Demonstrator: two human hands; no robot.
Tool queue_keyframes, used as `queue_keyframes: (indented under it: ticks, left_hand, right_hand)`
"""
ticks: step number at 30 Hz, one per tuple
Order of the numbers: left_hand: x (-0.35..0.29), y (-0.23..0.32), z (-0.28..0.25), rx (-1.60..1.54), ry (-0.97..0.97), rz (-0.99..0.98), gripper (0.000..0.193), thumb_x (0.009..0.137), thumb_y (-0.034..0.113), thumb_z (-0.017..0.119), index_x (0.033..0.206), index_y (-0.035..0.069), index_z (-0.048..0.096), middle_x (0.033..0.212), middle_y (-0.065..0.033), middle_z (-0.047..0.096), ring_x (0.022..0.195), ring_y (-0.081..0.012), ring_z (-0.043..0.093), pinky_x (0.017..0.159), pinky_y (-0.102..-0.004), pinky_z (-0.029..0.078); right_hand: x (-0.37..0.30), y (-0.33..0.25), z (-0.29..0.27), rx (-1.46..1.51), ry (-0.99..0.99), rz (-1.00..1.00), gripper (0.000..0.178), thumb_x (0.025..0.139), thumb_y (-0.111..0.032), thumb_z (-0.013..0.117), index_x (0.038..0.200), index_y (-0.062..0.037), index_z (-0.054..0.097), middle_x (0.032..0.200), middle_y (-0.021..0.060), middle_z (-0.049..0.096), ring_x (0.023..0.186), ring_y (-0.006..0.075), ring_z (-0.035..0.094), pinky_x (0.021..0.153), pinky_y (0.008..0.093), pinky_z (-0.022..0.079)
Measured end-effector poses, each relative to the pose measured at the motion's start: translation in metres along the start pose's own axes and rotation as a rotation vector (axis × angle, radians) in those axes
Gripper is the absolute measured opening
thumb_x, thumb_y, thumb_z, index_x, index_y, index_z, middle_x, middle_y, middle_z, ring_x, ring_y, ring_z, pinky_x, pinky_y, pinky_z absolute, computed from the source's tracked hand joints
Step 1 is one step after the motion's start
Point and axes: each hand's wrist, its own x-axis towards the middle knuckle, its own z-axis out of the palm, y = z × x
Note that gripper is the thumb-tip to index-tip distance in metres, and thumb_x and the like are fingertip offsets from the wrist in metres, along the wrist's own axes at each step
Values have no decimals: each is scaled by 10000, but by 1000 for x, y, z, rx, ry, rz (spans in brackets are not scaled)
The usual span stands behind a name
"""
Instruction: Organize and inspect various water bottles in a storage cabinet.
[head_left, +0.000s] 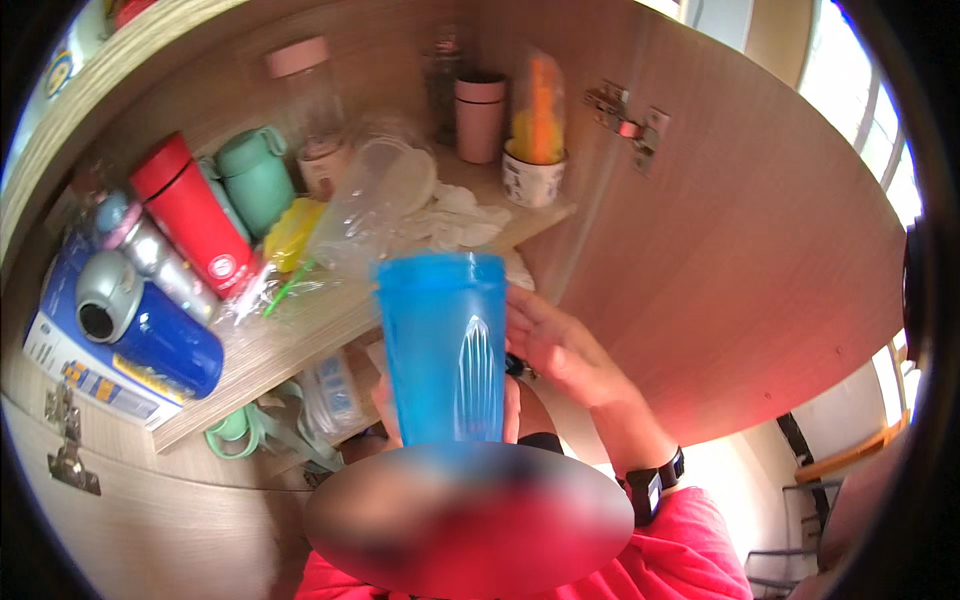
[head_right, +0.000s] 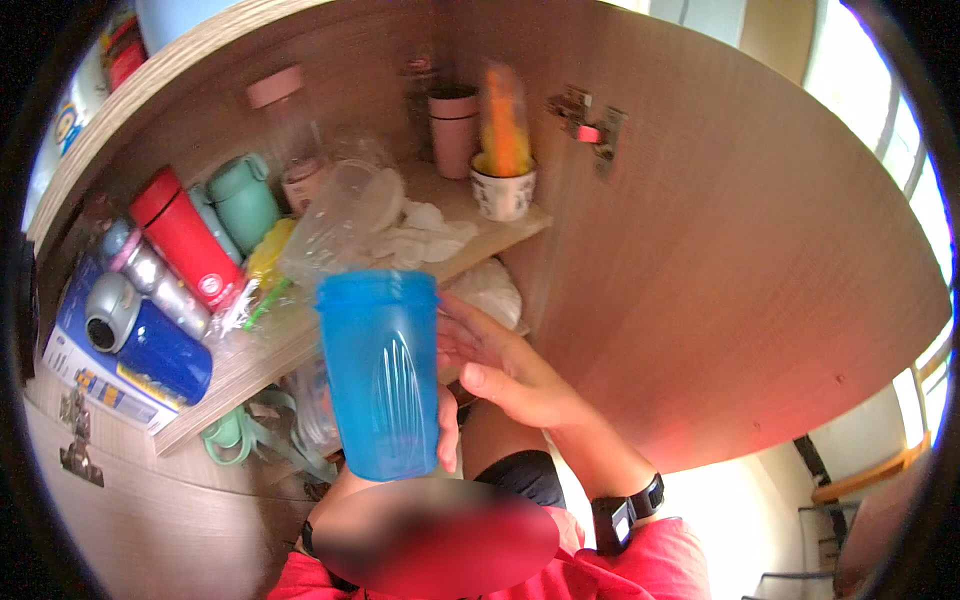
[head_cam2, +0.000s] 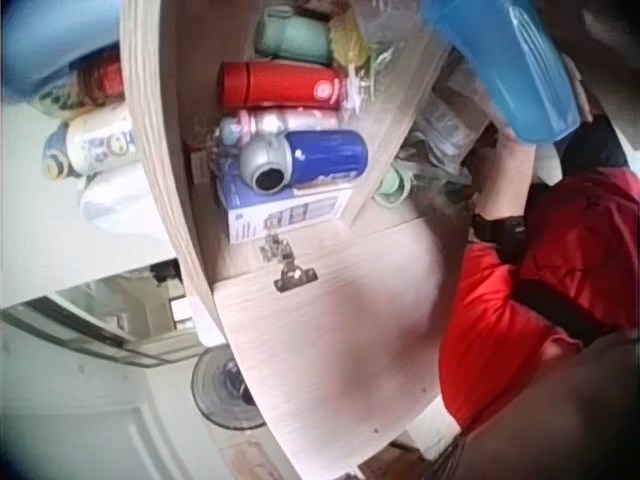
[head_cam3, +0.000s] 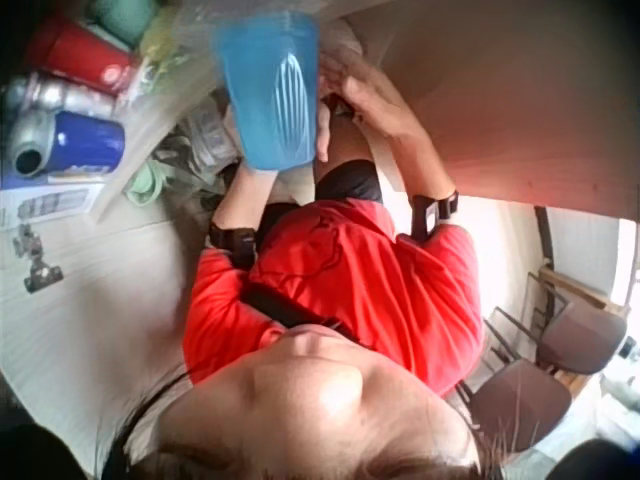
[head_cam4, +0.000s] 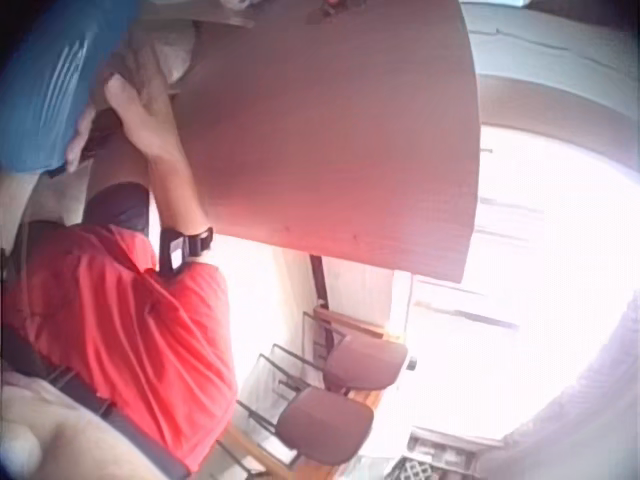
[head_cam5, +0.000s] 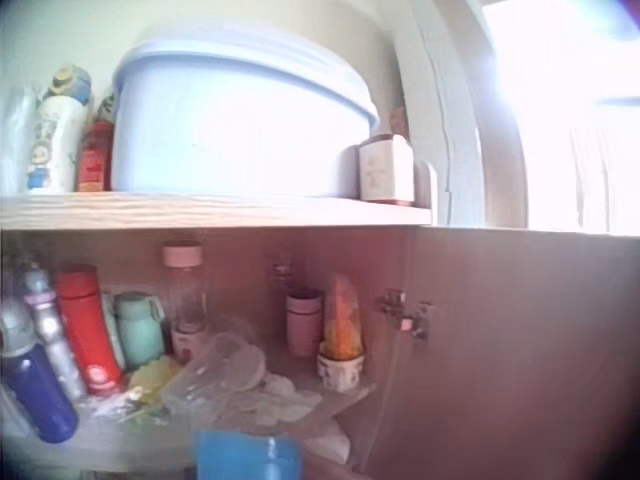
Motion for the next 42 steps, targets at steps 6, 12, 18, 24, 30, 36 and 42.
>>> queue_keyframes:
  ticks: [6,12,18,24,30,36,42]
  left_hand:
    - [9,-50,-13,-358,-141,-293,818,847,615,307,1273,-83,327,1134,-276,506,992,-457,525,858,-491,431]
    - [-9,-42,-29,472,230,-440,879,782,520,572,1399,51,157,1371,-97,318,1273,-202,305,1031,-366,272]
    - [-18,-33,-47,594,152,-393,914,718,270,739,1396,43,170,1371,-57,314,1233,-157,342,1009,-326,293]
    - [-35,-29,-58,535,227,-378,828,743,245,718,1376,33,228,1339,-52,372,1200,-136,369,986,-314,318]
    - [-49,-13,-59,585,220,-299,768,770,251,692,1363,34,255,1325,-56,391,1197,-152,386,974,-322,335]
    - [-57,-2,-61,626,213,-238,709,797,257,665,1350,35,281,1311,-60,411,1193,-168,402,963,-331,351]
    - [-38,-1,-42,648,262,-202,869,751,488,616,1370,38,204,1342,-82,357,1214,-195,386,979,-357,341]
  right_hand:
    - [-58,7,-35,94,51,452,945,644,-663,644,1257,13,400,1172,119,508,1076,212,494,905,337,406]
    - [-85,-15,-47,-153,376,131,870,645,-600,686,1186,47,471,1161,145,515,1072,221,493,921,344,383]
    - [-74,-43,-40,-637,311,-259,831,559,-385,822,1229,-37,473,1234,159,467,1128,279,469,961,380,359]
    - [-19,-57,37,-576,350,-994,382,801,-301,577,1175,-249,523,1065,172,493,985,344,504,824,437,478]
    - [3,-46,50,-556,335,-1211,349,888,-399,436,1228,-334,476,1040,170,461,971,348,481,790,467,502]
    - [-2,-47,52,-766,343,-1193,488,830,-449,513,1252,-212,451,1083,152,483,974,306,505,803,421,496]
    - [-37,-74,33,-888,396,-581,647,779,-478,588,1267,-83,433,1118,138,508,976,266,530,815,369,491]
